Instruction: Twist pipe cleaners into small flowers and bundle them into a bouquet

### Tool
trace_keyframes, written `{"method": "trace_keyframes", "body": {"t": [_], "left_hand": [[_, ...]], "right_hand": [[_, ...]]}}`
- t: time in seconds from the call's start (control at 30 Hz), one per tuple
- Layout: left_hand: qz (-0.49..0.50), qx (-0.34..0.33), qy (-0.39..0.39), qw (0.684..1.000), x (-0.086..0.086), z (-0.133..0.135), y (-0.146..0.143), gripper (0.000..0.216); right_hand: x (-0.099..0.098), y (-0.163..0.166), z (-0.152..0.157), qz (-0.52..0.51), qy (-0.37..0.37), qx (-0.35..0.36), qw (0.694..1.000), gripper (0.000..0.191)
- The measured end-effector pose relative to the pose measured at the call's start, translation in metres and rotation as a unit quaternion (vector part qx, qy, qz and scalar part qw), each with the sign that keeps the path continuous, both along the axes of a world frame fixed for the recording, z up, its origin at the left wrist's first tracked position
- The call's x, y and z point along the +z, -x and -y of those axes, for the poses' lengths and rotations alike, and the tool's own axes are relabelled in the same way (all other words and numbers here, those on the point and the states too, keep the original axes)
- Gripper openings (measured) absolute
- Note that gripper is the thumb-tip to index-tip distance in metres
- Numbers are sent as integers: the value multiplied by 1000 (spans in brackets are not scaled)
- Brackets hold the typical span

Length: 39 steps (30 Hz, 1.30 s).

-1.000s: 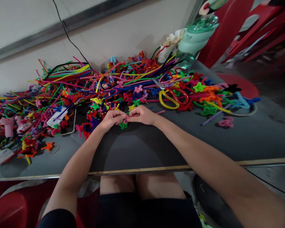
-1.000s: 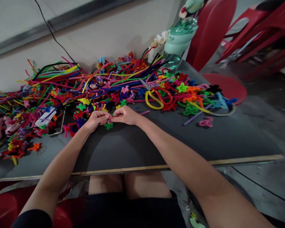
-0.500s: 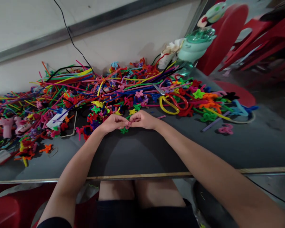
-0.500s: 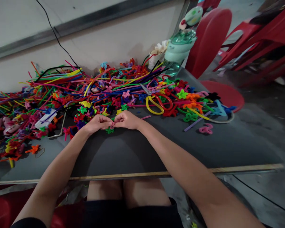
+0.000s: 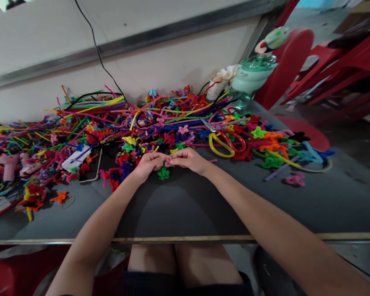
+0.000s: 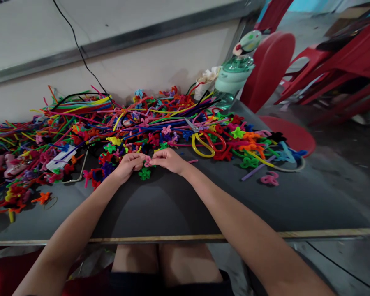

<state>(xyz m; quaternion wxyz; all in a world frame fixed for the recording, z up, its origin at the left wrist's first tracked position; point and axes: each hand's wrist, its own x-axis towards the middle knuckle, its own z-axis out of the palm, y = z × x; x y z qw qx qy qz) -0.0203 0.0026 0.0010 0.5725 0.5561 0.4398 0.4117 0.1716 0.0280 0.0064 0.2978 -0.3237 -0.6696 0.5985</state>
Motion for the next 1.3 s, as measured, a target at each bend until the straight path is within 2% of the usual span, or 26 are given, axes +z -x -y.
{"method": "trace_keyframes", "body": {"t": [0.07,0.1,0.17,0.23,0.27,0.33,0.43,0.5,0.6,0.67,0.73,0.77,0.83,0.93,1.03,1.17,1.3], "left_hand": [[-91,36,-117,988,0,0,4,38],[-153,49,-196,967,1,0,7,34],[-279,24,-345,896,5,0,12,27],[-352,9,-436,828,9,2,15,24],[-370,-6,-465,804,12,4,16,24],[-383,-41,-494,780,16,8,17,24],[-381,-85,-504,770,21,12,15,25],[-396,-98,-516,753,24,13,14,27],[-436,-103,-537,715,25,12,11,29],[-467,-96,-530,702,23,11,9,31],[-491,-79,-501,708,20,11,5,31],[-493,-65,-479,723,18,11,4,30],[-465,-39,-419,779,15,11,1,27],[-354,-45,-292,887,15,10,0,24],[-238,-63,-180,952,18,7,1,25],[-122,-66,-56,989,17,7,0,32],[-69,-39,18,997,13,9,-3,37]], "right_hand": [[-2,-2,-2,-4,32,16,999,26],[-2,-3,-3,-5,50,25,998,26],[-2,-5,-4,-3,81,38,996,26],[-1,-6,-5,3,105,45,993,23],[0,-6,-5,7,112,49,992,22],[2,-6,-5,17,117,58,991,19],[6,-5,-3,29,120,68,990,17],[9,-4,-3,40,118,81,989,16],[11,-4,-3,52,81,98,991,15],[10,-3,-3,57,37,79,995,12],[7,-3,-1,67,-8,37,997,13],[5,-2,0,75,-30,16,997,14],[4,-2,3,84,-78,-12,993,18],[8,-4,10,95,-160,-32,982,21],[13,-5,14,100,-208,-51,972,22],[14,-6,15,77,-181,-52,979,23],[9,-5,12,48,-132,-51,989,26]]}}
